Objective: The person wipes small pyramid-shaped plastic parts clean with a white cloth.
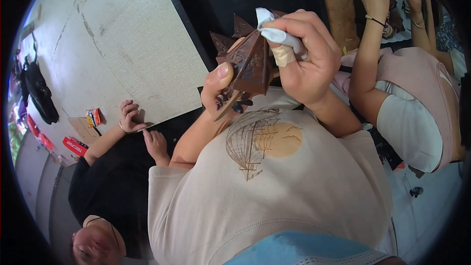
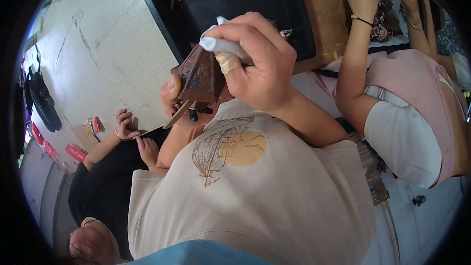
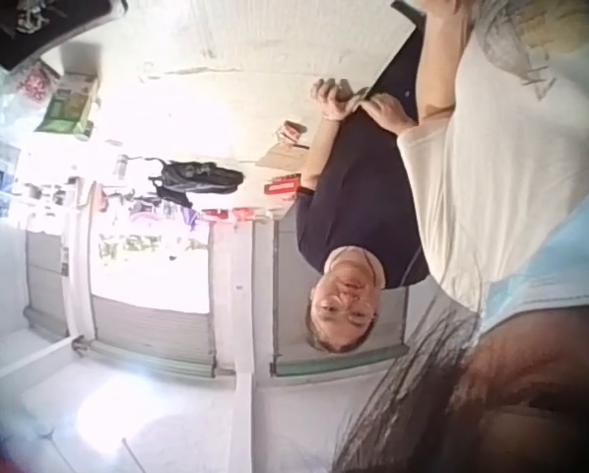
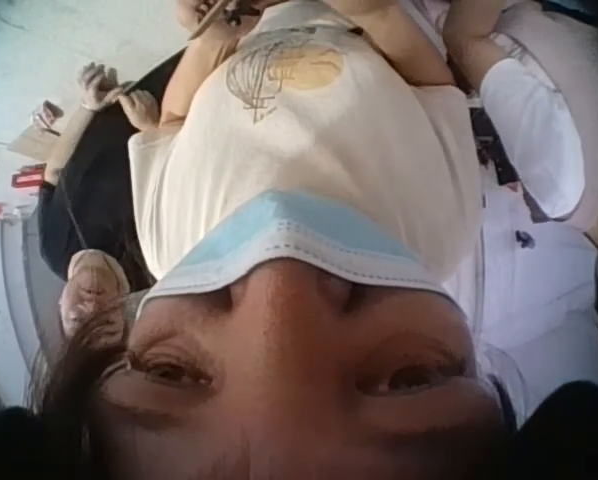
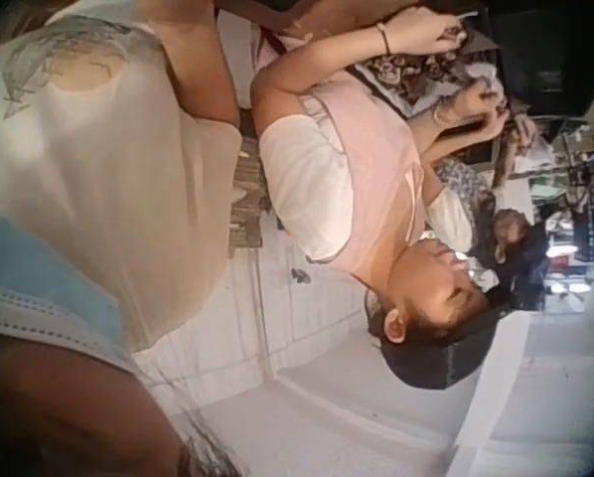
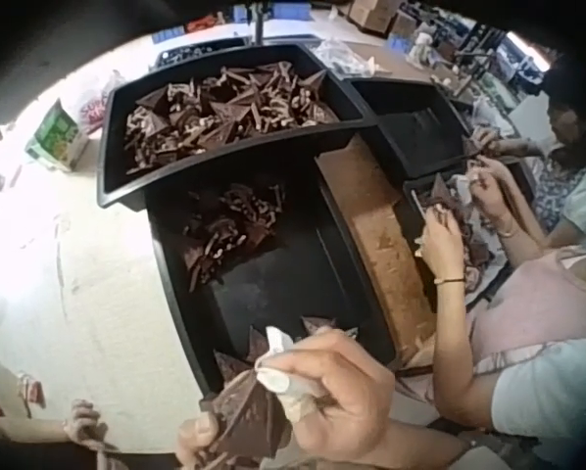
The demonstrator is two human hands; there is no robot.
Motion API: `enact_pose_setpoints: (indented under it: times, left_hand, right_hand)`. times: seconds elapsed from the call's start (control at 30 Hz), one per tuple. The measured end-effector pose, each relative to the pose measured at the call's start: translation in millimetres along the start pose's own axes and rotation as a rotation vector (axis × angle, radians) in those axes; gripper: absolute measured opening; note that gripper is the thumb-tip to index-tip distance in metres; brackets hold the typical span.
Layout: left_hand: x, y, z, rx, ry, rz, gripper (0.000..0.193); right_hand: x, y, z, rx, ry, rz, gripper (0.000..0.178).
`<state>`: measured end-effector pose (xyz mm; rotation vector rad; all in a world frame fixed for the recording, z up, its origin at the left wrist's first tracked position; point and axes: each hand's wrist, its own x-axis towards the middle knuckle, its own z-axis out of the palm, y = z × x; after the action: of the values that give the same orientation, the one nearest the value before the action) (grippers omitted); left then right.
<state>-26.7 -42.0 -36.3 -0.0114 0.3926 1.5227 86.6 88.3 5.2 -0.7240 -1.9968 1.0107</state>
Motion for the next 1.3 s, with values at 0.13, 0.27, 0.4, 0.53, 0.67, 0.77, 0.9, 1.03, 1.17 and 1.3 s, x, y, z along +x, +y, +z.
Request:
enact_pose_setpoints:
  times: [0.13, 0.27, 0.4, 0.53, 0.67, 0.77, 0.9, 1.03, 1.17, 1.3]
  left_hand:
    - [5.1, 4.2, 13.7, 0.208, 0.193, 0.057, 0.059]
    - [10.9, 5.2, 15.4, 0.535, 0.127, 0.104, 0.058]
    - [17.1, 4.9, 22.3, 0.588, 0.146, 0.154, 0.061]
    - [16.7, 4.3, 25.3, 0.626, 0.137, 0.165, 0.064]
    - [16.1, -0.3, 27.0, 0.624, 0.136, 0.194, 0.069]
    - [17.2, 2.2, 22.1, 0.589, 0.125, 0.176, 0.070]
    - [16.1, 2.0, 28.4, 0.552, 0.080, 0.169, 0.067]
    - [17.7, 2.6, 19.7, 0.586, 0.095, 0.184, 0.067]
    - [18.1, 9.0, 24.2, 0.743, 0.131, 0.179, 0.072]
    - [17.3, 14.0, 23.4, 0.854, 0.160, 0.169, 0.066]
  right_hand:
    - [-13.3, -12.9, -0.8, 0.047, -0.022, -0.004, 0.022]
    - [-4.0, -12.2, -3.1, 0.063, -0.061, 0.008, 0.023]
    - [-11.4, -22.7, -0.6, 0.054, -0.083, 0.016, 0.021]
    - [-10.7, -21.7, -4.1, 0.109, -0.104, 0.003, 0.022]
    - [-8.6, -18.8, -7.0, 0.056, -0.087, 0.012, 0.024]
    - [-16.0, -28.5, -3.9, 0.160, -0.105, 0.032, 0.026]
    - [0.9, -9.6, -6.1, 0.075, -0.070, 0.095, 0.026]
    - [-15.6, -19.7, -7.4, 0.074, -0.117, -0.069, 0.024]
    - [1.7, -13.2, -10.5, 0.106, -0.088, 0.016, 0.025]
    - [0.8, -6.8, -11.0, 0.063, -0.096, 0.039, 0.021]
